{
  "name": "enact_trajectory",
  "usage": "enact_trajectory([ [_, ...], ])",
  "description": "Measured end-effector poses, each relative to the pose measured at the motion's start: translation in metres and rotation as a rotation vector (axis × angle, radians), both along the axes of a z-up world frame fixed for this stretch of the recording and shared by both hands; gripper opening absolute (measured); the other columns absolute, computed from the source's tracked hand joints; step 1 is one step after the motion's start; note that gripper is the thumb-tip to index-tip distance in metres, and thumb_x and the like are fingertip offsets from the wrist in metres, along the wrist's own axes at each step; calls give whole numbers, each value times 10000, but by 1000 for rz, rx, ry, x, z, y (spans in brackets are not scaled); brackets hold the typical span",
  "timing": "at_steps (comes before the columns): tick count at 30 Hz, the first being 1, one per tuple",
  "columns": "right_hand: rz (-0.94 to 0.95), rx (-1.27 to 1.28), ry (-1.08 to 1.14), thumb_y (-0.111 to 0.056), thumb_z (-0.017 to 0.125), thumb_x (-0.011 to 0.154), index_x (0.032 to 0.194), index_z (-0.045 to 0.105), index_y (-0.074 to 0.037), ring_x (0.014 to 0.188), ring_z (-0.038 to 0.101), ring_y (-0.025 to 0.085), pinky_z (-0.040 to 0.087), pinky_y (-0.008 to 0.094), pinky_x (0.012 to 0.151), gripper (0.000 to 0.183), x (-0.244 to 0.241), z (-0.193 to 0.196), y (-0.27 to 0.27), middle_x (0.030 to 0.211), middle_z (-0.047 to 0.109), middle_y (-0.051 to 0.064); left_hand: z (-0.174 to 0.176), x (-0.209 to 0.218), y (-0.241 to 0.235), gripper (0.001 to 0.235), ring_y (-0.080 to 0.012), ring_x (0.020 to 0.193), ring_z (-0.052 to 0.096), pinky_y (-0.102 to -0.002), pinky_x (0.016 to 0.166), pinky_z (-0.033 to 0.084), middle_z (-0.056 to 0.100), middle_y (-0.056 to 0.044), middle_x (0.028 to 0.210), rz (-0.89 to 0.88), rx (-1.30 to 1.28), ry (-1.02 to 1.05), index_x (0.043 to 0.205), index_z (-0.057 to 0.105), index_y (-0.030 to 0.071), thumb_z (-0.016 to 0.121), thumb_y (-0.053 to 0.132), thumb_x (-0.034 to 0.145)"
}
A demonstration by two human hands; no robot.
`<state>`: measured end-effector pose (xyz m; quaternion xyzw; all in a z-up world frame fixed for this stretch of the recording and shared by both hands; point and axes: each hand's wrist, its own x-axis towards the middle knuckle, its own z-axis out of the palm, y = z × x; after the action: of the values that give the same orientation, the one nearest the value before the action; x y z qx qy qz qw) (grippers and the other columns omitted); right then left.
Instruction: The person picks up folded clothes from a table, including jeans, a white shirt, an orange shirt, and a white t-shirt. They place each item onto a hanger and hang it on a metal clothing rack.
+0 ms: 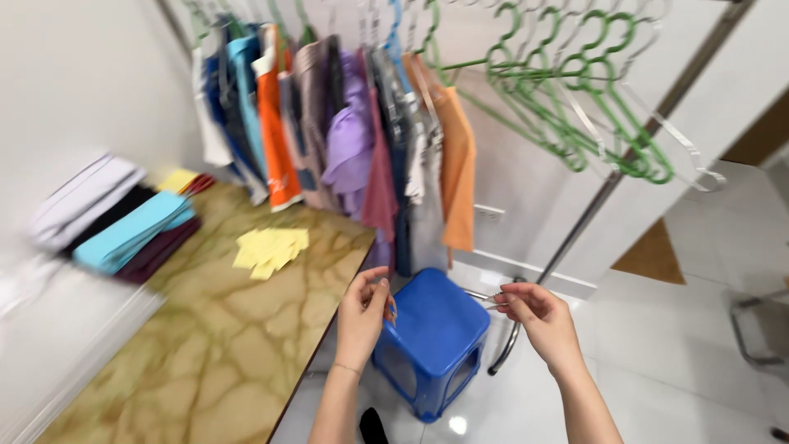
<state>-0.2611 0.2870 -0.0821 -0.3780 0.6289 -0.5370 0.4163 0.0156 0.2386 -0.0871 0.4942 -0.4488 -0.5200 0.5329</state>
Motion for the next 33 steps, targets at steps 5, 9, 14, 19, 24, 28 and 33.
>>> enact_trajectory([
  [5, 140, -35, 7, -75, 633, 1009, 1136, 746, 12, 925, 793, 311, 600, 356, 861, 192, 43, 5, 5, 1035, 821, 212, -18, 51, 32, 246, -125, 488, 567, -255, 469, 463, 650, -67, 662, 131, -73, 26, 1227, 687, 50, 596, 160, 1027],
  [9, 314, -54, 5, -63, 629, 1013, 1157, 737, 29, 918, 797, 318, 621, 362, 873, 202, 83, -15, -11, 1047, 821, 226, -21, 101, 56, 224, -128, 497, 581, -255, 513, 492, 657, -62, 672, 289, -78, 9, 1194, 695, 43, 587, 143, 1025],
  [14, 515, -69, -8, -70, 656, 994, 1170, 729, 45, 908, 798, 325, 626, 367, 845, 222, 148, -36, -45, 1028, 816, 244, -3, 172, 86, 262, -125, 505, 594, -246, 471, 420, 641, -41, 700, 495, 29, 15, 1234, 710, 83, 586, 178, 1024],
  [19, 645, -104, -60, -55, 644, 1003, 1211, 709, 42, 904, 778, 326, 613, 367, 824, 238, 229, -51, -87, 1055, 804, 259, -17, 253, 93, 254, -132, 482, 577, -250, 448, 394, 640, -48, 682, 651, -7, 34, 1214, 720, 77, 583, 157, 1017],
  [24, 737, -115, -83, -35, 620, 1011, 1229, 708, 30, 916, 776, 319, 597, 359, 825, 244, 311, -53, -115, 1066, 803, 253, -24, 332, 105, 271, -132, 507, 561, -261, 479, 442, 629, -54, 691, 752, -46, 18, 1246, 707, 62, 563, 141, 1031],
  [28, 754, -68, -98, -58, 648, 999, 1194, 729, 45, 900, 775, 329, 606, 378, 830, 235, 355, -60, -124, 1050, 807, 264, -41, 377, 112, 254, -140, 511, 557, -262, 498, 437, 601, -58, 691, 803, -71, 9, 1222, 713, 61, 543, 111, 1039],
  [33, 764, 0, -75, -52, 654, 995, 1183, 747, 66, 902, 771, 333, 601, 390, 838, 241, 387, -61, -144, 1041, 812, 273, -44, 399, 117, 252, -136, 516, 572, -260, 451, 374, 613, -54, 692, 858, 57, -20, 1200, 737, 106, 550, 139, 1034],
])
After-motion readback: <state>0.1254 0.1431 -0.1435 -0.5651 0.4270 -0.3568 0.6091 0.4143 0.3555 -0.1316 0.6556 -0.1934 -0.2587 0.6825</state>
